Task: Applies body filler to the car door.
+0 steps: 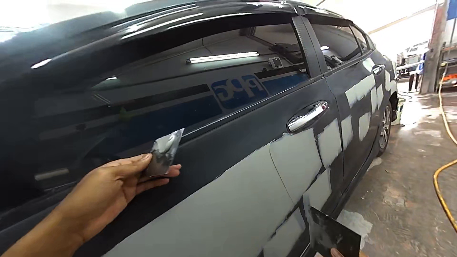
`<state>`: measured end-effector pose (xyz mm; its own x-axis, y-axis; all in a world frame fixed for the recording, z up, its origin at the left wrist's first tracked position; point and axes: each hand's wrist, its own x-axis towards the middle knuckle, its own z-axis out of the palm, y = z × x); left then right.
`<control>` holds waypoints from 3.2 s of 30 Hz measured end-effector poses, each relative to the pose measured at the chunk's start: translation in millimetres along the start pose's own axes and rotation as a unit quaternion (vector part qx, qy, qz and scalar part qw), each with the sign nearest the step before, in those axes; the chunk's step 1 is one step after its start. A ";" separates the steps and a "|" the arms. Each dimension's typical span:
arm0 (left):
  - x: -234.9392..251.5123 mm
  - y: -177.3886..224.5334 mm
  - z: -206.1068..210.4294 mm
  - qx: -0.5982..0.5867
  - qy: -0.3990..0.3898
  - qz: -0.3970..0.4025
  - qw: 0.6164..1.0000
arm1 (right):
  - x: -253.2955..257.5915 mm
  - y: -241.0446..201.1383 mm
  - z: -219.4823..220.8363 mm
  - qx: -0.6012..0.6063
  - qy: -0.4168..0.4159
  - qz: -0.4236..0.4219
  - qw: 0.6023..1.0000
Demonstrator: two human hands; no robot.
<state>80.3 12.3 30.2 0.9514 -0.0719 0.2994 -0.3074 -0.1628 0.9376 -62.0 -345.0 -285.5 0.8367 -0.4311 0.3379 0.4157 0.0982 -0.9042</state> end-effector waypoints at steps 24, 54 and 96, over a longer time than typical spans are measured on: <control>-5.3 -4.9 25.6 0.074 0.164 0.004 0.984 | 203.6 -40.4 64.0 -0.417 0.021 -0.525 0.741; -12.6 -1.4 37.6 0.101 0.153 -0.004 0.983 | 164.8 140.7 -36.6 -0.396 -0.116 -0.550 0.726; -31.1 18.4 109.4 0.138 0.241 -0.003 0.961 | 233.4 53.3 -33.9 -0.381 -0.074 -0.587 0.711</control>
<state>43.0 -96.1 18.8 0.8311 0.3828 0.4033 -0.2311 -0.4219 0.8767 143.3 -470.8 -263.8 0.1252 0.2896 0.9489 0.5916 -0.7896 0.1630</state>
